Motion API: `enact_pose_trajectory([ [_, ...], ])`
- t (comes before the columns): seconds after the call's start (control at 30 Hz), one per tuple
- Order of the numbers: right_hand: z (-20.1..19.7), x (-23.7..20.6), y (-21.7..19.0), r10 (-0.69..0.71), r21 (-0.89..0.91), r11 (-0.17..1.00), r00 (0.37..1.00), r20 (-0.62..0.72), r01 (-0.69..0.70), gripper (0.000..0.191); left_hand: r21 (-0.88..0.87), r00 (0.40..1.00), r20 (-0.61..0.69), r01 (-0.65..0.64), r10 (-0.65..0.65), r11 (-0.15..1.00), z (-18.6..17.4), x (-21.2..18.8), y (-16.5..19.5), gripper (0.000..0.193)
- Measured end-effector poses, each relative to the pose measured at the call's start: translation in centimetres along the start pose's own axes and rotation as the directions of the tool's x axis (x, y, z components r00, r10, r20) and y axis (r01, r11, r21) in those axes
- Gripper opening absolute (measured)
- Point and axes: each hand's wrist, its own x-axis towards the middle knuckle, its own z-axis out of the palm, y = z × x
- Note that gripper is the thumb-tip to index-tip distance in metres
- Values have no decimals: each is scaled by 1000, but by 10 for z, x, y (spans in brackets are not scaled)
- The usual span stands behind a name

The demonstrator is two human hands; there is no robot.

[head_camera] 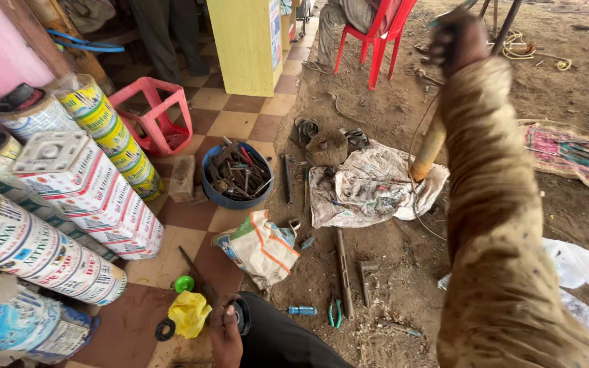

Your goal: The person sits on the ground and uses a metal file to smooth the edges of a small cylindrical metal part. They repeatedly file the part, inspect it, and then insert it into a larger cylindrical assembly.

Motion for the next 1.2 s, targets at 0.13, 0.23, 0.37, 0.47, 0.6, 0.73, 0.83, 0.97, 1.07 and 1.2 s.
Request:
enact_pose_trajectory([
  [0.13, -22, -5, -37, 240, -139, 951, 945, -222, -275, 48, -36, 1000, -26, 3, -4, 999, 4, 4, 5, 35],
  [0.23, -26, -7, -38, 476, -140, 871, 879, 3, -471, 39, -36, 999, -48, 16, -18, 999, 3, 6, 11, 33],
  [0.37, -31, -3, -32, 490, -234, 824, 856, -165, -517, 32, -81, 999, -25, -39, 37, 996, 4, 10, 22, 33],
  [0.47, -28, 1, -35, 484, -199, 852, 873, -57, -485, 39, -108, 999, -23, 41, -44, 993, 6, 11, 27, 35],
  [0.6, -22, -2, -42, 457, -210, 864, 888, -57, -458, 34, -46, 998, -1, 61, -61, 997, 8, 4, 35, 37],
  [0.73, -13, 1, -37, 414, -204, 894, 910, 29, -400, 33, 5, 988, 44, 148, -148, 989, 6, 1, 40, 40],
  [0.83, -12, 8, -31, 433, -204, 890, 896, 96, -408, 37, 74, 993, 72, 83, -89, 994, 7, 3, 40, 43],
  [0.97, -13, 20, -20, 525, -175, 834, 850, -45, -524, 40, -85, 997, 70, 49, -43, 995, 12, 4, 33, 52],
  [1.07, -12, 21, 10, 183, -491, 852, 982, -43, -181, 20, -15, 982, -123, 140, -141, 990, 17, 4, 26, 51],
  [1.2, 17, -45, 103, -84, -624, 618, 829, 553, 479, 18, -107, 989, -66, 127, -135, 986, 19, 11, 27, 50],
])
